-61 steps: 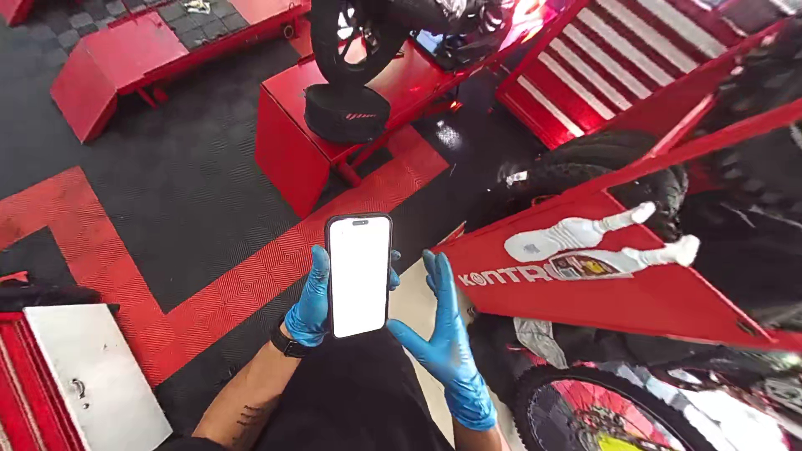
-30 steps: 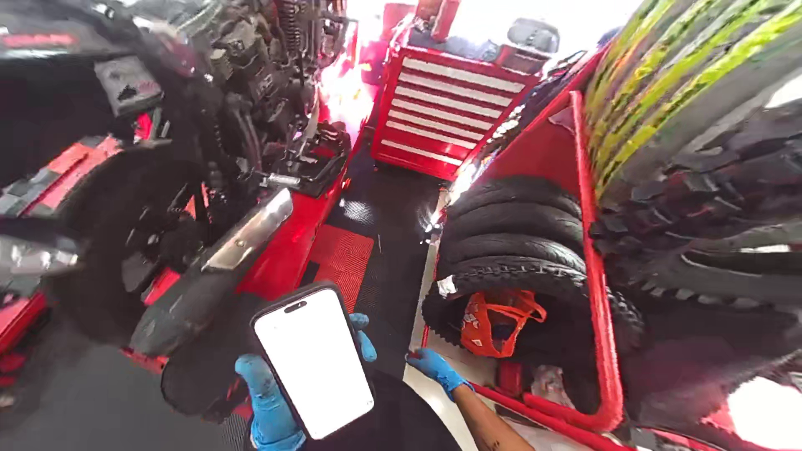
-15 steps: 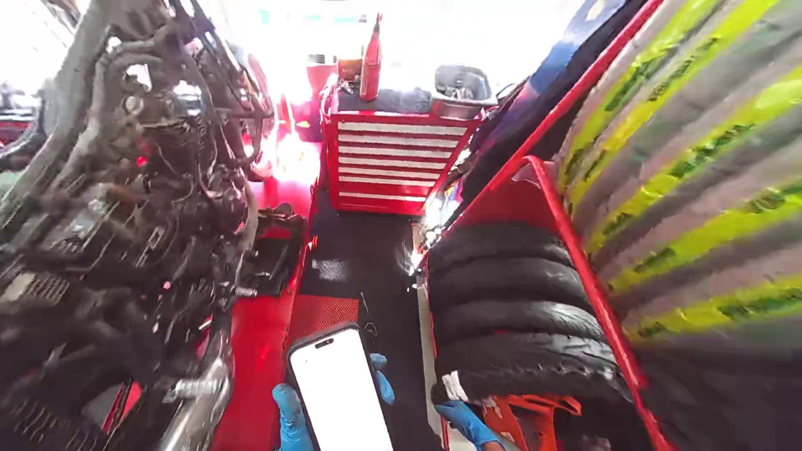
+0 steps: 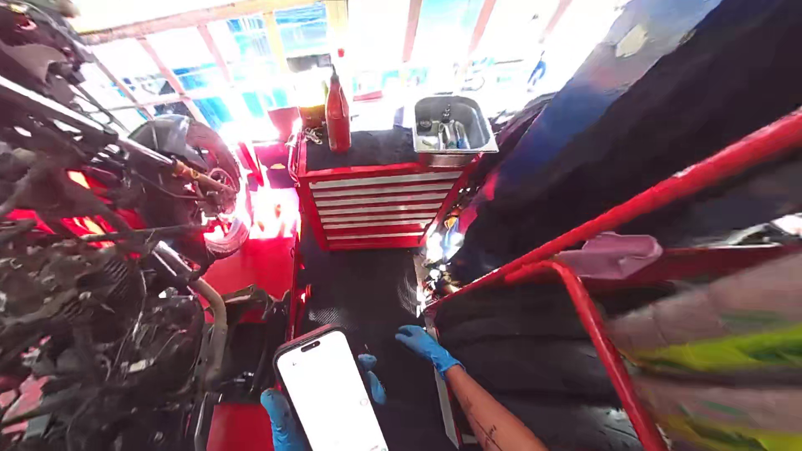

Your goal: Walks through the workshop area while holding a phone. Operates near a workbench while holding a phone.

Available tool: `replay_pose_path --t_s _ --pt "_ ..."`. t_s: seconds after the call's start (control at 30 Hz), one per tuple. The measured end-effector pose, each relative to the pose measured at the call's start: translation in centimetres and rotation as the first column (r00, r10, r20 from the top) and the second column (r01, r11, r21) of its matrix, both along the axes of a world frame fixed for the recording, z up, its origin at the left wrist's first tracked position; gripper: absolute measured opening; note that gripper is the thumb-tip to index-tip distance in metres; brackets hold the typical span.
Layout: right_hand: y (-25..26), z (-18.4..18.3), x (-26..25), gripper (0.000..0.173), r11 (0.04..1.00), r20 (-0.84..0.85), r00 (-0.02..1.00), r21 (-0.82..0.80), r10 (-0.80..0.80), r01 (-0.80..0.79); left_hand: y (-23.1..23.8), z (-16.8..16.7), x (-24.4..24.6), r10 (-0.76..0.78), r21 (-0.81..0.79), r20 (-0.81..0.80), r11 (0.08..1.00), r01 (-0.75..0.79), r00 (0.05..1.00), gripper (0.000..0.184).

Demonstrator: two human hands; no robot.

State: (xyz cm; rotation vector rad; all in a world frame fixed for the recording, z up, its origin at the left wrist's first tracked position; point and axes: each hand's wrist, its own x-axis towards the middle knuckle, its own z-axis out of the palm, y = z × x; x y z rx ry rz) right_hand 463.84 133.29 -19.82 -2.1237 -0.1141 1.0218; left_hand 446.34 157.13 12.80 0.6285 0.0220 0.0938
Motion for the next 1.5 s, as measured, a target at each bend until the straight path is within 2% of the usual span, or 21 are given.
replay_pose_path --t_s 0.03,0.1,0.2,0.27,0.33,0.43,0.53,0.63,0.7,0.8,0.87,0.93,1.0,1.1,1.17,1.33,1.4,1.5 --pt "0.3 -0.6 1.5 0.047 1.0 -0.009 1.0 -0.005 0.004 -0.004 0.9 -0.2 1.8 0.057 0.046 -0.049 0.997 -0.055 0.997 0.075" --pt "0.0 -2.4 4.5 0.047 0.999 -0.042 0.999 -0.049 -0.026 0.024 2.7 -1.0 6.2 0.071 0.085 -0.075 0.994 -0.065 0.995 0.075" --pt "-2.6 -4.6 6.6 0.049 0.972 -0.108 0.981 -0.19 -0.16 0.138 5.0 -2.3 14.4 -0.073 0.009 -0.054 0.997 0.074 0.996 0.095" --pt "-4.2 -4.9 7.2 0.049 0.932 -0.121 0.946 -0.247 -0.3 0.264 6.9 -2.5 19.4 -0.101 0.058 -0.05 0.993 0.104 0.994 0.1" --pt "-5.5 -3.9 8.1 0.046 0.896 -0.124 0.903 -0.238 -0.41 0.375 8.6 -2.3 23.9 -0.137 0.094 -0.05 0.986 0.141 0.989 0.101" --pt "-4.6 -1.4 11.2 0.04 0.839 -0.06 0.849 -0.204 -0.526 0.505 10.6 -1.4 31.0 -0.372 0.035 0.055 0.928 0.371 0.927 0.104" --pt "-0.4 3.2 16.4 0.042 0.831 0.009 0.837 -0.112 -0.547 0.544 11.4 0.9 36.1 -0.386 0.05 0.024 0.922 0.384 0.922 0.097" --pt "5.6 7.1 24.4 0.043 0.891 0.074 0.889 0.081 -0.453 0.447 13.0 0.4 40.2 -0.37 0.022 0.036 0.929 0.369 0.928 0.095" --pt "9.9 9.4 30.0 0.045 0.91 0.12 0.915 0.214 -0.386 0.356 14.3 -1.2 42.5 -0.284 0.073 0.017 0.957 0.282 0.959 0.094" --pt "15.9 12.9 39.0 0.046 0.852 0.091 0.937 0.454 -0.337 0.263 15.5 -2.1 46.3 -0.109 0.187 -0.044 0.976 0.116 0.993 0.096" --pt "18.9 14.3 45.2 0.056 0.794 0.095 0.93 0.555 -0.356 0.248 15.4 -1.4 49.9 -0.082 0.213 -0.051 0.973 0.091 0.995 0.105" --pt "21.0 15.0 51.0 0.076 0.801 0.156 0.921 0.557 -0.357 0.217 14.9 0.6 53.6 -0.158 0.116 -0.023 0.98 0.159 0.987 0.104" --pt "22.4 16.0 55.8 0.093 0.852 0.268 0.909 0.502 -0.32 0.151 14.5 2.4 56.5 -0.188 0.029 -0.02 0.982 0.188 0.982 0.099" --pt "23.6 18.1 61.5 0.101 0.917 0.417 0.879 0.395 -0.233 0.056 14.8 2.6 59.3 -0.095 0.076 0.019 0.993 0.093 0.995 0.098" --pt "24.1 19.8 63.9 0.095 0.939 0.434 0.882 0.343 -0.182 0.024 14.9 3.0 60.6 -0.033 0.06 0.008 0.998 0.032 0.999 0.098" --pt "25.5 21.6 68.4 0.06 0.917 0.463 0.868 0.398 -0.179 -0.023 16.8 2.0 61.5 0.068 0.009 -0.05 0.998 -0.067 0.996 0.103" --pt "27.0 21.3 70.8 0.05 0.919 0.446 0.882 0.393 -0.153 -0.04 17.2 2.0 61.9 0.126 0.015 -0.086 0.992 -0.125 0.988 0.102" --pt "30.8 19.7 73.7 0.031 0.952 0.453 0.886 0.3 -0.093 -0.053 17.6 2.3 62.5 0.215 0.061 -0.093 0.976 -0.21 0.972 0.095"
